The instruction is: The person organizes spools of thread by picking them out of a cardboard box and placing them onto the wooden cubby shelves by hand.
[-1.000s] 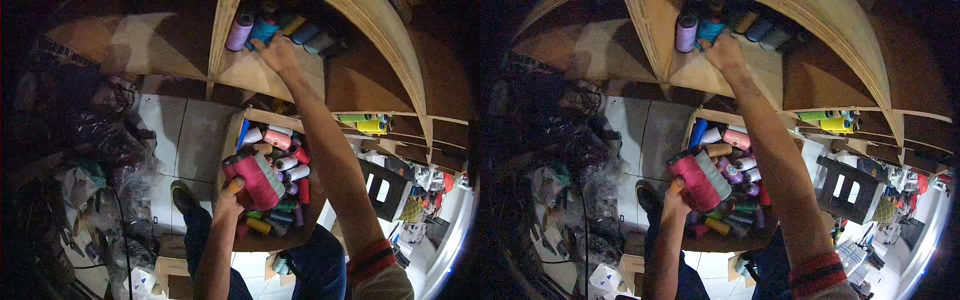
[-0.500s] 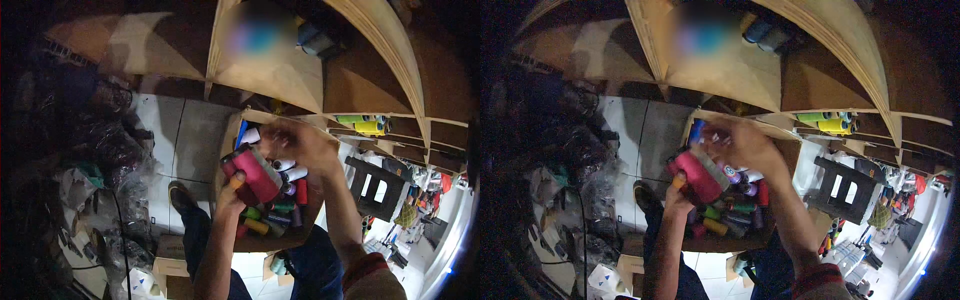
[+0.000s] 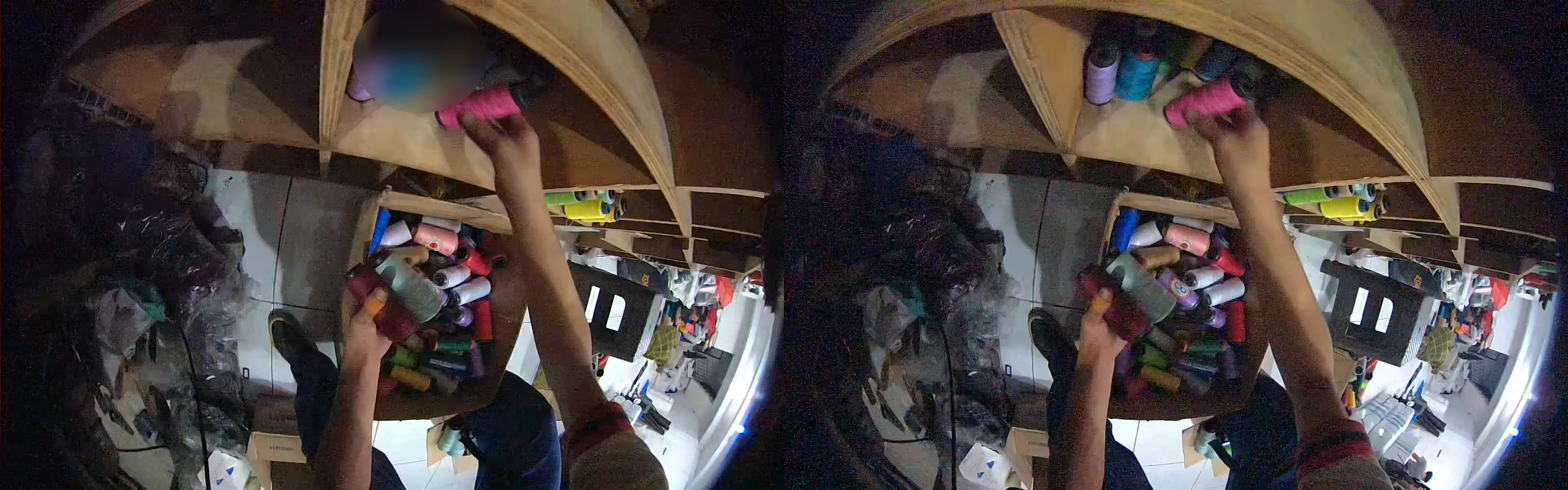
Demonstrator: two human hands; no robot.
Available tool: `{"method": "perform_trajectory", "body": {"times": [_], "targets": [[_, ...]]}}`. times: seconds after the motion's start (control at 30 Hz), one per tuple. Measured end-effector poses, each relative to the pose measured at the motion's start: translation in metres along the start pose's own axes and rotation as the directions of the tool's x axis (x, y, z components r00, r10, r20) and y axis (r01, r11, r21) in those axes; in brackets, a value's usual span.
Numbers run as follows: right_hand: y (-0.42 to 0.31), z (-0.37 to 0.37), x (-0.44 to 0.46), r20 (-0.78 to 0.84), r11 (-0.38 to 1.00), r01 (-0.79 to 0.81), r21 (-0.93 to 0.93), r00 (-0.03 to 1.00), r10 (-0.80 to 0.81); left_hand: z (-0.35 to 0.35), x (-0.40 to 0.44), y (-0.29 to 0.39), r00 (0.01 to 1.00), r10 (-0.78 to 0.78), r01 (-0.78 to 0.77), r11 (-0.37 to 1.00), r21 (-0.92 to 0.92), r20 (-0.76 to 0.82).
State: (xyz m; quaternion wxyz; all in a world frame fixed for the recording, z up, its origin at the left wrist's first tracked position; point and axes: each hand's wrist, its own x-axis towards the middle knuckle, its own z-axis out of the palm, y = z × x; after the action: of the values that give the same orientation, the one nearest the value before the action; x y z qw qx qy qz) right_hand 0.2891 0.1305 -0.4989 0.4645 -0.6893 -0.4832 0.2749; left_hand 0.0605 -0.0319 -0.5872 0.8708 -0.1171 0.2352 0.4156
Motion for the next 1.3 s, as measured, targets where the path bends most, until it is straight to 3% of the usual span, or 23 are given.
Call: {"method": "perform_trajectory", "body": {"times": [0.03,0.1,0.17,0.27,0.37,0.57,0.67,0.73,0.77,0.8,0.87,0.9,1.0,1.07,1.1,1.17,1.2,1.23,1.3], "targets": [[0.014,0.003,0.022,-0.043,0.991,0.085,-0.102,0.995,-0.09,-0.002,0.002,-0.001,1.0,0.013,-0.012,1.0,-0.016,0.012],[0.017,0.02,0.049,-0.114,0.882,0.0,-0.471,0.992,-0.061,0.007,0.003,0.001,0.997,0.009,-0.01,1.0,0.008,0.081],[0.016,0.044,0.065,-0.155,0.757,-0.042,-0.652,0.985,-0.079,0.009,0.002,-0.001,0.997,0.005,-0.008,0.999,0.04,0.076],[0.035,0.059,0.087,-0.078,0.787,-0.024,-0.617,0.996,-0.031,0.012,0.001,-0.004,0.999,0.013,-0.016,0.998,0.069,0.043],[0.045,0.064,0.082,-0.124,0.764,0.055,-0.643,0.977,-0.175,0.007,0.002,-0.001,0.998,0.025,-0.03,0.996,0.086,0.056],[0.037,0.059,0.069,-0.065,0.873,0.09,-0.48,0.988,-0.138,0.007,0.002,0.004,0.999,0.048,-0.05,0.994,0.098,0.022],[0.064,0.057,0.06,-0.148,0.836,0.163,-0.523,0.949,-0.277,0.005,0.004,0.003,0.998,-0.002,0.0,1.0,0.03,0.056],[0.062,0.038,0.022,0.083,0.964,0.061,-0.26,0.996,-0.04,-0.002,0.007,0.0,1.0,-0.008,0.008,1.0,-0.002,-0.022],[0.044,0.024,-0.011,0.324,0.996,0.041,-0.079,0.946,-0.014,-0.006,0.007,0.0,0.998,-0.009,0.007,1.0,-0.019,-0.064],[0.015,0.021,-0.034,0.488,0.917,-0.235,-0.322,0.789,0.374,-0.009,0.007,0.002,0.995,0.005,-0.008,0.999,-0.033,-0.098],[0.003,0.011,-0.086,0.777,0.901,0.164,-0.402,0.581,0.241,-0.012,0.006,0.004,0.986,0.023,-0.033,0.998,-0.057,-0.167],[0.005,0.007,-0.113,0.739,0.914,-0.03,-0.404,0.578,0.346,-0.008,0.006,0.006,0.993,0.05,-0.05,0.999,-0.004,-0.103],[0.0,0.001,-0.134,0.697,0.855,-0.008,-0.518,0.575,0.428,0.011,0.006,0.01,0.997,0.075,-0.077,0.994,0.08,0.031],[0.011,-0.017,-0.12,0.713,0.882,-0.38,-0.278,0.535,0.454,0.013,0.004,0.009,0.998,0.048,-0.049,0.998,0.05,0.03],[0.017,-0.026,-0.111,0.725,0.826,-0.546,-0.14,0.511,0.461,0.017,0.006,0.008,0.997,0.065,-0.066,0.997,0.032,0.049],[0.017,-0.033,-0.09,0.45,0.899,-0.438,-0.008,0.801,0.394,0.024,0.012,0.006,0.992,0.103,-0.102,0.995,-0.011,0.079],[0.018,-0.028,-0.071,0.289,0.935,-0.353,0.035,0.899,0.329,0.021,0.013,0.005,0.992,0.087,-0.091,0.995,0.038,0.089],[0.02,-0.022,-0.048,0.113,0.964,-0.258,0.061,0.962,0.25,0.016,0.014,0.004,0.992,0.07,-0.079,0.993,0.089,0.101],[0.041,-0.012,0.002,-0.099,0.999,-0.048,0.013,0.994,0.05,0.012,0.013,0.004,0.993,0.036,-0.055,0.983,0.176,0.109]]}}
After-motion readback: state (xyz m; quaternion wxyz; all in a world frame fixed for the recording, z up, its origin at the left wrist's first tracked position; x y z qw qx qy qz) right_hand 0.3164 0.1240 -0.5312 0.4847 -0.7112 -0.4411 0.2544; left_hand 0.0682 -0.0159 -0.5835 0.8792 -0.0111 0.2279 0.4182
